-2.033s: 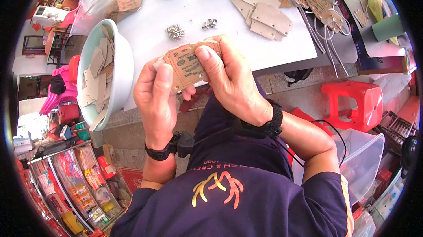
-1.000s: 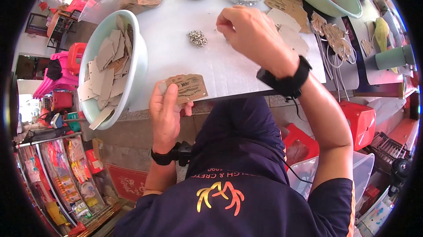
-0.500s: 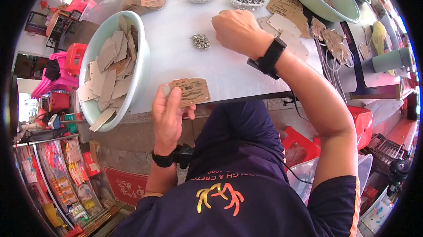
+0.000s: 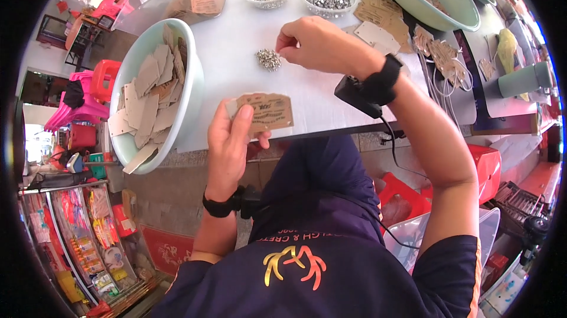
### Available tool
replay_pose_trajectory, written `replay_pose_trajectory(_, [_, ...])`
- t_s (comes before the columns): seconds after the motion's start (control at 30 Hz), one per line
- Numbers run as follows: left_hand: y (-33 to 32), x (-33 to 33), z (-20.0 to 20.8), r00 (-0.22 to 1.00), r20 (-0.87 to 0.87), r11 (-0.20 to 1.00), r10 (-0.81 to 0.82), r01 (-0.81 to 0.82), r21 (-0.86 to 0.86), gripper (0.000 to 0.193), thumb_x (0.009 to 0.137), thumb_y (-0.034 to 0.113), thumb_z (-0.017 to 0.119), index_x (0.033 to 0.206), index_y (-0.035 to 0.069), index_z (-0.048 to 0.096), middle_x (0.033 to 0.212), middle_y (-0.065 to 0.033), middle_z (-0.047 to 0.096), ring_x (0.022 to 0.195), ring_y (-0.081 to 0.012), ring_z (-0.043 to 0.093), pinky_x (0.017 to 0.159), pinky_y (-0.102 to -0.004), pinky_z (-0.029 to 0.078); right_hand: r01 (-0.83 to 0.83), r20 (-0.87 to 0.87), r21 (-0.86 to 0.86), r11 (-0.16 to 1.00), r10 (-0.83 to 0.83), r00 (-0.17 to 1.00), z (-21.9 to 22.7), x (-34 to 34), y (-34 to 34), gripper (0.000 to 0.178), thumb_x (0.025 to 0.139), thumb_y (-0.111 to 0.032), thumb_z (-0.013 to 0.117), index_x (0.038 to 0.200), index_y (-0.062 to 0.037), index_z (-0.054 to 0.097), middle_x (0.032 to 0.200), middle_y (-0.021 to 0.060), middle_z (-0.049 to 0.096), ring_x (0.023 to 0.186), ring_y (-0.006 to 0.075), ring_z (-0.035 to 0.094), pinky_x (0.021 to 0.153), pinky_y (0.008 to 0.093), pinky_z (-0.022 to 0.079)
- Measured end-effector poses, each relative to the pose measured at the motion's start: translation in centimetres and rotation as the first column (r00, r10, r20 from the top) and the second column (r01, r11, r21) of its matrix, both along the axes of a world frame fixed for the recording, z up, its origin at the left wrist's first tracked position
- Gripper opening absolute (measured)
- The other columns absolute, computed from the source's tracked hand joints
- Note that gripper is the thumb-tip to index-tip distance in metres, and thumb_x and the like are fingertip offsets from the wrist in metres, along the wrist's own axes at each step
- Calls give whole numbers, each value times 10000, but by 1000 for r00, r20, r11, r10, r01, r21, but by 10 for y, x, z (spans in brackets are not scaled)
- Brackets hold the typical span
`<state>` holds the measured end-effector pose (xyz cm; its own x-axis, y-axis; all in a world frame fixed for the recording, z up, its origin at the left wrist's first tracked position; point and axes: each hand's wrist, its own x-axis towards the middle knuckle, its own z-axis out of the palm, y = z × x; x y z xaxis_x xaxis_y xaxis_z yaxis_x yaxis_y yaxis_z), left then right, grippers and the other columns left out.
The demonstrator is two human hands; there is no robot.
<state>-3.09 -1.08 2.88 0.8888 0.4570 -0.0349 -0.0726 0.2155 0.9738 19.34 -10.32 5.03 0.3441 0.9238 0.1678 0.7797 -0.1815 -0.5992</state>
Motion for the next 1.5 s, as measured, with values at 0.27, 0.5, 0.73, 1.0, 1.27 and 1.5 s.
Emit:
replay_pose_trajectory(0.27, [-8,21,17,975,14,966,-223,219,139,222,1015,214,495,1083,4,516,853,-69,636,658,-76,573,561,-201,462,-264,-598,-146,953,127,791,47,-13,-31,173,904,-174,659,983,-21,674,708,-32,592,599,35,495,541,203,419])
replay_pose_trajectory(0.5, [-17,31,24,955,-37,935,-295,297,197,210,1013,205,502,1058,1,527,822,-58,624,644,-67,556,552,-204,449,-290,-664,-110,951,147,733,40,-6,-50,176,888,-157,670,964,1,683,711,-19,618,592,39,514,541,205,433])
replay_pose_trajectory(0.73, [-27,38,30,931,-125,905,-342,362,223,202,1006,202,517,1031,2,527,805,-47,622,625,-65,548,538,-202,440,-277,-759,-102,956,105,643,31,-1,-63,207,872,-169,672,951,20,691,687,-13,625,559,44,534,522,206,437])
replay_pose_trajectory(1.0, [-38,44,30,904,-205,889,-374,413,197,195,990,195,548,1017,7,503,780,-45,619,613,-63,548,523,-202,434,-329,-799,-124,936,103,592,20,2,-69,206,858,-162,658,925,32,676,680,8,624,554,45,539,504,211,443])
replay_pose_trajectory(1.27, [-39,42,26,912,-186,889,-366,401,219,193,988,194,555,1005,12,494,803,-54,629,613,-58,547,523,-199,436,-377,-858,-114,919,101,505,20,4,-70,180,858,-136,646,904,38,653,692,32,629,523,52,536,480,202,434])
replay_pose_trajectory(1.5, [-39,36,26,898,-180,878,-401,433,204,182,999,187,527,1038,15,484,815,-39,620,628,-51,543,526,-196,433,-416,-890,-144,898,66,451,17,4,-69,183,845,-142,680,883,36,658,673,25,607,525,55,534,475,203,435])
